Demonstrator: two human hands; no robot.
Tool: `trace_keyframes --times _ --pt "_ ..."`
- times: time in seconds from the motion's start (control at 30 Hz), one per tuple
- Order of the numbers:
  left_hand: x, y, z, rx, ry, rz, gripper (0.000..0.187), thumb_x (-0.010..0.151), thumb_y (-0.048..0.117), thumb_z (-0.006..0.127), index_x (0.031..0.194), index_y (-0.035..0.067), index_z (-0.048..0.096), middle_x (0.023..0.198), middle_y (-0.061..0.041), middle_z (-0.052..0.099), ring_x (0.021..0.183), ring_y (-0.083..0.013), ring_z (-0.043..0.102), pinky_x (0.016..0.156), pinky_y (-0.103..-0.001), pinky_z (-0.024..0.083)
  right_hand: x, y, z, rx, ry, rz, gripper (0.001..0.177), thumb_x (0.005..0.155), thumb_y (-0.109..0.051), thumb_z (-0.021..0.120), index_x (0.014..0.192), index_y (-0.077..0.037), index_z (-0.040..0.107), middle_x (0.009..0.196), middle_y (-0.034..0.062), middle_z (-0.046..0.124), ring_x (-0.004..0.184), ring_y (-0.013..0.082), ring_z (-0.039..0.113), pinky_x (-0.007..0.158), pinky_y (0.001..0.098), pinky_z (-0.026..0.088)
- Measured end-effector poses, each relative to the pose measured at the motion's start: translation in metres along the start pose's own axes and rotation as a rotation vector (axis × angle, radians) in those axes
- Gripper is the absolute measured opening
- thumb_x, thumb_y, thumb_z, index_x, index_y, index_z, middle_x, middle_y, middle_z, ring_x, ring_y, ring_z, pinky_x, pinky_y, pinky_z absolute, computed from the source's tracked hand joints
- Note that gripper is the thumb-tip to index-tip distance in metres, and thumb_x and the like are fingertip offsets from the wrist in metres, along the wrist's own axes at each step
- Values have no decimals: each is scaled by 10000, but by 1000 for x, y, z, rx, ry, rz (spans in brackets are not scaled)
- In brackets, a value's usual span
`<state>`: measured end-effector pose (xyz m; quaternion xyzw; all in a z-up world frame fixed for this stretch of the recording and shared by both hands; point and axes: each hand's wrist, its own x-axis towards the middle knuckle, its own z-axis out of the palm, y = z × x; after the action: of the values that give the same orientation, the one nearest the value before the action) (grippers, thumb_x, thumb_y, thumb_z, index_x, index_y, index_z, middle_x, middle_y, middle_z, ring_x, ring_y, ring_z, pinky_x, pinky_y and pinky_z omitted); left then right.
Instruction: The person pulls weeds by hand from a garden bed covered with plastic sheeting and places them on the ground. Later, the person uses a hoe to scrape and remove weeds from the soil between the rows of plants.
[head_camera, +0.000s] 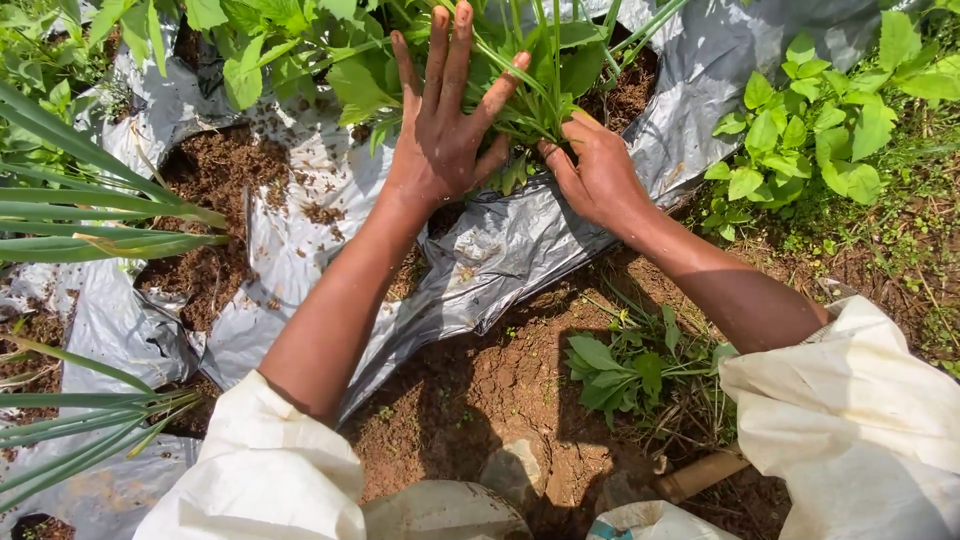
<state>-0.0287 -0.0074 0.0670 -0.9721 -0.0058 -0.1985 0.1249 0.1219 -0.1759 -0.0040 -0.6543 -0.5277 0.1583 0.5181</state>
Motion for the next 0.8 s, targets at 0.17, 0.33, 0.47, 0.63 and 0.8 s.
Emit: trace_keyframes --times 0.17,0.33,0.47,0.63,0.8 --pt "15 -5 5 -123 -262 -272 819 1036 390 699 1713 275 251 1696 -202 -2 1572 -403 -58 1268 -724 -16 0 -7 4 22 37 14 210 1044 -182 525 1026 -44 683 956 78 618 989 255 552 788 390 452" --pt "17 -15 17 -268 -247 -348 712 1036 377 580 1666 302 256 1711 -207 75 1591 -385 -6 1264 -667 -82 11 -24 10 -17 9 203 319 990 -237 688 1211 -62 538 1184 127 561 1032 282 510 846 424 468" --pt "15 -12 19 -304 -137 -327 679 1057 354 681 1647 328 346 1707 -193 118 1600 -408 36 1287 -686 -22 22 -18 18 -43 191 34 87 923 -47 565 1000 -11 585 851 103 579 716 222 502 596 363 413" --pt "10 -12 24 -366 14 -292 646 998 248 676 1603 219 455 1699 -130 126 1607 -374 32 1313 -711 -3 17 -20 11 -48 172 -10 210 947 -47 531 1109 42 631 1014 172 657 866 309 591 727 433 442" --pt "17 -4 21 -590 264 -245 295 1022 131 661 1249 55 489 1676 -133 138 1633 -396 106 1363 -702 143 14 4 13 -3 122 308 302 971 -231 537 723 -74 604 769 47 607 750 208 499 695 397 382"
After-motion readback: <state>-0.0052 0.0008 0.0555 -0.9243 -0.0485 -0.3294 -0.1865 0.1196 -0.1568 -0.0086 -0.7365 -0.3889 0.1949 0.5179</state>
